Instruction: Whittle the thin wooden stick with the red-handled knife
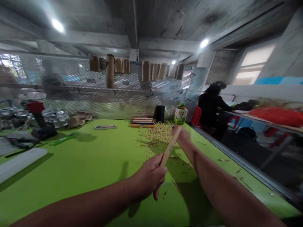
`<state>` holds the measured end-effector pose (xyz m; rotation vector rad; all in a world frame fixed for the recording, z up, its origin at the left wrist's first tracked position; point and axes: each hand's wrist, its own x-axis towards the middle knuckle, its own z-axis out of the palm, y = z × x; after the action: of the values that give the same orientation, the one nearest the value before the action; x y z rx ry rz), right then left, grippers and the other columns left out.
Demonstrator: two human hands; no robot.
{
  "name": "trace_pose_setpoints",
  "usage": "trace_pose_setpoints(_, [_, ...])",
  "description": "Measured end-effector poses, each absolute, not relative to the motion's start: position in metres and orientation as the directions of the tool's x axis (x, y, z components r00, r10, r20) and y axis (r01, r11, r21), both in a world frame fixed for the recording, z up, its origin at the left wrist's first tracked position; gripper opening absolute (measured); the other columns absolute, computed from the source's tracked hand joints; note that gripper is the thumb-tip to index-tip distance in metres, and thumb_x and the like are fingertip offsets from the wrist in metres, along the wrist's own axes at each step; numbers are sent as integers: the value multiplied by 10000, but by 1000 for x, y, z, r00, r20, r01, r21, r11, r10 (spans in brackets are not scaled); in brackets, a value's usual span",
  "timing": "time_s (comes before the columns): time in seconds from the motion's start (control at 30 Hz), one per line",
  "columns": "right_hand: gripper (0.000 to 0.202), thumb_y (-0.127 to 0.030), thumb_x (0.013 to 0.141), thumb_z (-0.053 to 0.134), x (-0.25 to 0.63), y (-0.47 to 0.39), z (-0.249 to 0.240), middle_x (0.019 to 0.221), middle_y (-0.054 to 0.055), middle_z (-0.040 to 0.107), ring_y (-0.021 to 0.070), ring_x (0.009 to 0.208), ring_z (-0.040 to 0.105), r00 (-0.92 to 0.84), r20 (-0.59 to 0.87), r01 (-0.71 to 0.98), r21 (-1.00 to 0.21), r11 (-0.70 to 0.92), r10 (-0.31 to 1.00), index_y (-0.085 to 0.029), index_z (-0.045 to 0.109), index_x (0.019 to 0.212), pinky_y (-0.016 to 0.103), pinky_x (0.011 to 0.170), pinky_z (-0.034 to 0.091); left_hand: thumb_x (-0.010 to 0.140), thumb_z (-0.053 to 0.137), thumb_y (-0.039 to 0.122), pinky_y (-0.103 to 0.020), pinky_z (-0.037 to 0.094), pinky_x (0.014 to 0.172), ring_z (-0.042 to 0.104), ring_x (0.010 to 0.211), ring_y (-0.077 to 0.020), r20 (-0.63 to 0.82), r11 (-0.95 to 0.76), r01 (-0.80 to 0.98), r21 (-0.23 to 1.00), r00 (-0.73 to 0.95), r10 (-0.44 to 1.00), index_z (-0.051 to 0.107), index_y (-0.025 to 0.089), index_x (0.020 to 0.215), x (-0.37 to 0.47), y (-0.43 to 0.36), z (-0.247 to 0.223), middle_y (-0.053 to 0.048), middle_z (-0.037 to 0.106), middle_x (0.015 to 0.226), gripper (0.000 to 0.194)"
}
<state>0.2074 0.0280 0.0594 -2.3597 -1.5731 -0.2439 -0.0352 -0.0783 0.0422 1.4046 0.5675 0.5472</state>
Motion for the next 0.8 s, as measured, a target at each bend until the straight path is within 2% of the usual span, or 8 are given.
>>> trace_pose_setpoints(0.1, [421, -326, 933, 340, 217, 30, 62, 1014, 161, 698, 245, 913, 655, 492, 364, 864, -315, -393, 791, -154, 683, 1106, 279, 693, 430, 887, 489, 337, -166, 389, 351, 326, 430, -60, -16, 102, -85, 991, 683, 731, 408, 186, 1336, -35, -68, 36, 68, 402, 612, 481])
trace_pose_setpoints(0.17, [411, -337, 932, 351, 207, 30, 61, 1013, 143, 703, 232, 905, 652, 461, 385, 876, -343, -340, 799, -170, 668, 1133, 270, 693, 420, 891, 479, 342, -171, 394, 359, 312, 422, -58, 0, 98, -124, 987, 618, 786, 401, 173, 1321, -38, -52, 32, 74, 395, 602, 469])
trace_pose_setpoints(0.3, [323, -293, 892, 427, 167, 20, 54, 970, 86, 718, 204, 853, 653, 248, 387, 960, -220, -172, 888, -227, 679, 1085, 248, 663, 395, 882, 473, 319, -185, 403, 367, 290, 386, -58, 32, 45, -127, 991, 545, 838, 443, 169, 1233, -40, -25, 30, 88, 403, 563, 383])
trace_pose_setpoints(0.47, [266, -248, 867, 440, 122, 4, 51, 886, 68, 721, 187, 794, 653, -11, 343, 999, -39, 26, 939, -231, 697, 936, 238, 650, 389, 854, 476, 285, -178, 396, 376, 268, 347, -50, 56, -5, -108, 994, 470, 881, 486, 184, 1000, -35, -22, 36, 108, 375, 498, 178])
trace_pose_setpoints(0.57, [283, -250, 885, 420, 110, -1, 52, 877, 85, 721, 185, 789, 656, -39, 312, 999, 2, 41, 949, -217, 699, 922, 240, 669, 401, 836, 484, 280, -173, 385, 372, 266, 339, -46, 68, -12, -127, 992, 442, 895, 472, 192, 921, -33, -24, 38, 108, 373, 500, 122])
trace_pose_setpoints(0.8, [268, -242, 885, 425, 111, -5, 53, 860, 79, 718, 187, 776, 657, -62, 314, 997, 54, 48, 948, -219, 691, 903, 246, 664, 405, 814, 490, 248, -168, 370, 361, 287, 358, -54, 50, -38, -41, 998, 361, 931, 485, 204, 893, -31, -23, 38, 105, 349, 525, 91])
